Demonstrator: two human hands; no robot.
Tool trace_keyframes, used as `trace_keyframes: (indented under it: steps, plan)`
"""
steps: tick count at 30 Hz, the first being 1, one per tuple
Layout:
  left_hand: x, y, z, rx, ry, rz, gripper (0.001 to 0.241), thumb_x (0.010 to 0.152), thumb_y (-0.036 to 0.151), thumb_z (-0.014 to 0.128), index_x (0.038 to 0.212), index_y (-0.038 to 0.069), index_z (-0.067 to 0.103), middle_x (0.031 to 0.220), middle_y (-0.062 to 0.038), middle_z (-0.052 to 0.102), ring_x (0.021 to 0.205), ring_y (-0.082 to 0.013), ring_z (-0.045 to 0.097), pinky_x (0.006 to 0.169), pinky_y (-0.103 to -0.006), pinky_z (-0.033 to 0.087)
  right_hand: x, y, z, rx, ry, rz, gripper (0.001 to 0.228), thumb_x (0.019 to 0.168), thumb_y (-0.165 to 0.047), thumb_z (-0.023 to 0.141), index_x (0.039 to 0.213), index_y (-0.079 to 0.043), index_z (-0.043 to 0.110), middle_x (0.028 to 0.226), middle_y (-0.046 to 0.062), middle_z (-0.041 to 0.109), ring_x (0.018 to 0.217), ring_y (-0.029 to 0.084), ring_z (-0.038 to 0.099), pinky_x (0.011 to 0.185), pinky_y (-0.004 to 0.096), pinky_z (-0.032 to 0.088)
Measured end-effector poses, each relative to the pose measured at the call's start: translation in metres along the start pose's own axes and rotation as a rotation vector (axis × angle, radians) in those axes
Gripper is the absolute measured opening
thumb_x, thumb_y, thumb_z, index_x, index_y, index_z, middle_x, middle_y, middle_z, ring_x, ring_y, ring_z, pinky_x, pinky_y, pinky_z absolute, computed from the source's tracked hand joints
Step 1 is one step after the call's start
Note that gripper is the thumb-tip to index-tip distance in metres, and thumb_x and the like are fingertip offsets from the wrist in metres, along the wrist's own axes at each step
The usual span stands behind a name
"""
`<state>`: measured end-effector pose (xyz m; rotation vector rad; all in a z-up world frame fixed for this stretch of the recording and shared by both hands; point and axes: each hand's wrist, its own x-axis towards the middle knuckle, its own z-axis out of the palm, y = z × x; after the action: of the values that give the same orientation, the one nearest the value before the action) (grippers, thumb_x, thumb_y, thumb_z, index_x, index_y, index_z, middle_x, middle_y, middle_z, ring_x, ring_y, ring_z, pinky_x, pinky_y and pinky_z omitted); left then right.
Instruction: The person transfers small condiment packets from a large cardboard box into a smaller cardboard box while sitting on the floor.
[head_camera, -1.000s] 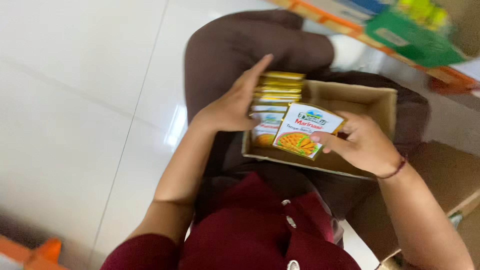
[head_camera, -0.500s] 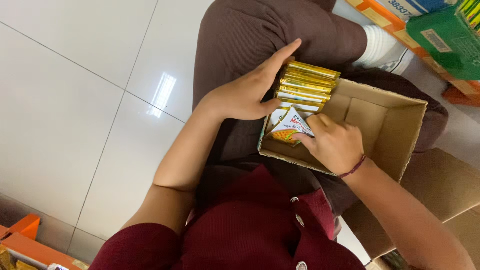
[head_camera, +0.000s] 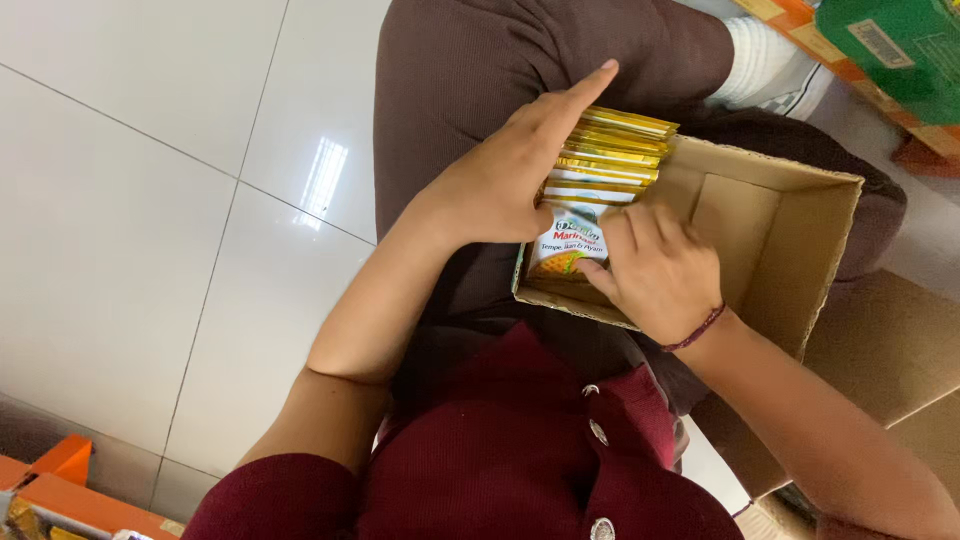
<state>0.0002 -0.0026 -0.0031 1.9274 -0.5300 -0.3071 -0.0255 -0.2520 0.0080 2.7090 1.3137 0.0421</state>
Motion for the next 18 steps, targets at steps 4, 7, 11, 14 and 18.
trace_keyframes:
  steps: [4,7,11,14,18]
  plan:
    - [0.002,-0.004,-0.004,-0.002,0.02,-0.005,0.108,0.076,-0.007,0.071,0.163,0.002,0.007,0.175,-0.018,0.016,0.166,-0.0319,0.025,0.14,-0.0382,0.02,0.005,0.001,-0.002,-0.048,0.13,-0.101,0.052,0.086,-0.056,0.079,0.124,-0.023,0.061,0.119,0.007,0.057,0.102,0.028,0.056,0.083,0.04,0.048]
    - [0.002,-0.002,-0.008,-0.049,-0.03,-0.033,0.101,0.083,-0.008,0.066,0.164,0.004,0.008,0.175,-0.018,0.018,0.165,-0.0329,0.026,0.138,-0.0397,0.021,0.022,0.002,-0.004,0.005,0.173,-0.4,0.004,0.097,-0.022,0.061,0.1,-0.025,0.059,0.108,-0.003,0.063,0.101,0.02,0.06,0.095,0.035,0.045]
    - [0.004,-0.005,-0.011,-0.019,-0.064,-0.04,0.101,0.084,-0.004,0.071,0.163,0.006,0.009,0.172,-0.02,0.026,0.159,-0.0356,0.032,0.132,-0.0408,0.027,0.035,-0.001,0.017,0.117,0.066,-0.644,0.011,0.096,-0.023,0.06,0.085,-0.026,0.06,0.093,-0.001,0.061,0.092,0.021,0.056,0.079,0.039,0.043]
    - [0.004,-0.007,-0.011,-0.036,-0.056,-0.035,0.099,0.081,-0.001,0.068,0.162,0.006,0.012,0.168,-0.023,0.033,0.156,-0.0362,0.037,0.13,-0.0385,0.028,0.036,-0.009,0.026,0.124,0.129,-0.648,0.014,0.096,-0.024,0.061,0.082,-0.026,0.057,0.09,-0.002,0.06,0.093,0.022,0.057,0.08,0.038,0.043]
    - [0.008,0.002,-0.016,-0.043,-0.1,-0.093,0.105,0.075,0.003,0.07,0.162,0.006,0.011,0.168,-0.023,0.03,0.156,-0.0348,0.033,0.128,-0.0388,0.027,0.032,-0.012,0.033,0.026,0.201,-0.58,0.013,0.097,-0.021,0.058,0.085,-0.026,0.057,0.092,-0.002,0.06,0.096,0.02,0.056,0.086,0.037,0.043]
